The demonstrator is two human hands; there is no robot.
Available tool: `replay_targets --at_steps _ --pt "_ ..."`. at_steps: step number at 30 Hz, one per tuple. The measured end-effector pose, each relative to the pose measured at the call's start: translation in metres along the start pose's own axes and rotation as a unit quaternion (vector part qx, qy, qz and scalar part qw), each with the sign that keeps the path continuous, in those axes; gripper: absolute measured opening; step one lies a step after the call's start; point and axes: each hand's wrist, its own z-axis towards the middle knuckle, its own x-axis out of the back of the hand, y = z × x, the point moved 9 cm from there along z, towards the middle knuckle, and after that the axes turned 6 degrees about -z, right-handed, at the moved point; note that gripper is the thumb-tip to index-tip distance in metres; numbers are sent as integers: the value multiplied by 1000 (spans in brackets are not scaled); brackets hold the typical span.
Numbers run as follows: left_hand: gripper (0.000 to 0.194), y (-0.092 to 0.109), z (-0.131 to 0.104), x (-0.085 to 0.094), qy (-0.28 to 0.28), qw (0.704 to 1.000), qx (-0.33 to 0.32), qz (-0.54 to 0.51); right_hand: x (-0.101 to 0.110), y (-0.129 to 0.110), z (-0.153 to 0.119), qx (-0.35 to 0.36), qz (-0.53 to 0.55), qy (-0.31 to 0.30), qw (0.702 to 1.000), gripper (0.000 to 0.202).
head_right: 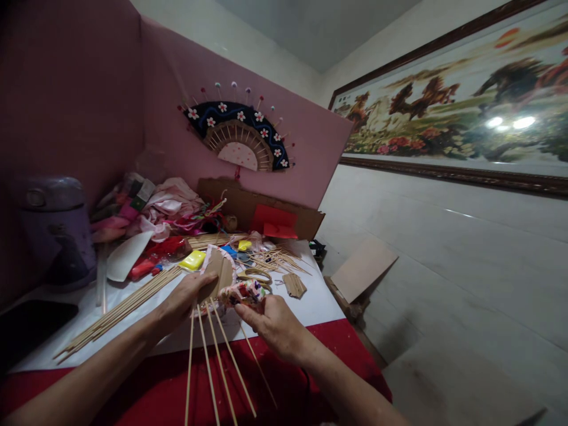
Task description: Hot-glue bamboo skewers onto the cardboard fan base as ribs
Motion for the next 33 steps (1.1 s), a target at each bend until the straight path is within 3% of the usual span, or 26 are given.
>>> replay_targets --at_steps 25,33 --pt "38 1 1 0 -14 999 -16 38 4 -4 -2 -1 -6 17 1000 38" --pt "38 7 -5 -2 10 999 -11 44 8 -3 -1 9 8 27 1000 38"
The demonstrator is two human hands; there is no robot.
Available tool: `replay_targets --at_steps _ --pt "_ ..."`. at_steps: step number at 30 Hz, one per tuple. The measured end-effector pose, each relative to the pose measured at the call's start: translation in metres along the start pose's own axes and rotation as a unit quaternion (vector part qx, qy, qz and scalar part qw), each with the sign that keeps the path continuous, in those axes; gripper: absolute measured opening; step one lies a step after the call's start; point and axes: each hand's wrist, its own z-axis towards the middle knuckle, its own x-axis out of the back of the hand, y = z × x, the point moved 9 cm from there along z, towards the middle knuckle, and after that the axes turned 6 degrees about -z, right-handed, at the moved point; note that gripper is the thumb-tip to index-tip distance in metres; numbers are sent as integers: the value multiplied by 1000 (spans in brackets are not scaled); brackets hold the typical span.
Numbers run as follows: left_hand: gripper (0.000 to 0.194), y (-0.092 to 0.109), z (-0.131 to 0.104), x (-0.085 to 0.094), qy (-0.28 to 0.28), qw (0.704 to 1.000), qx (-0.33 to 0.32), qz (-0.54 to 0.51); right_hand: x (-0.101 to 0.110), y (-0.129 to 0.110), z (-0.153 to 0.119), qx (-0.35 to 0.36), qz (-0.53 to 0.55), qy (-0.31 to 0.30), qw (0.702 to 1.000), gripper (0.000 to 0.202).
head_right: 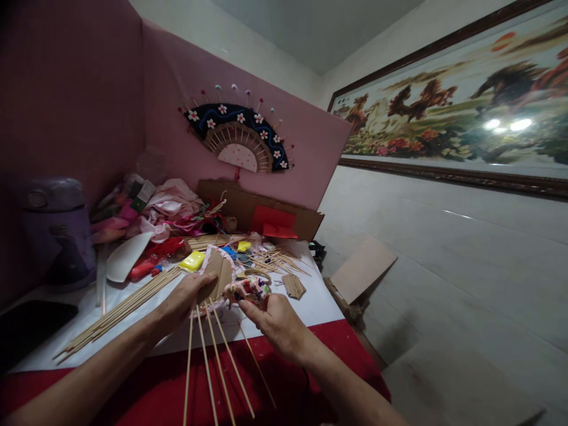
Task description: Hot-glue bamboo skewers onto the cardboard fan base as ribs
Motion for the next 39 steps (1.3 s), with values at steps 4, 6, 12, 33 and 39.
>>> replay_targets --at_steps 4,6,12,33,39 --pt "39 1 -1 -1 0 1000 1 11 -2 4 -1 -17 2 -9 1000 41" --pt "40 0 0 0 -1 1000 -1 20 -2 3 -2 -15 -1 -9 1000 40" --pt "41 -1 4 0 -21 999 -16 20 -2 -3 -1 -11 -17 -14 1000 38" --pt "41 -3 5 0 -26 1000 -11 9 3 -10 -3 -2 -32 8 999 40" --pt "40 0 3 -1 -21 1000 -16 7 3 -10 -3 4 -26 7 1000 35"
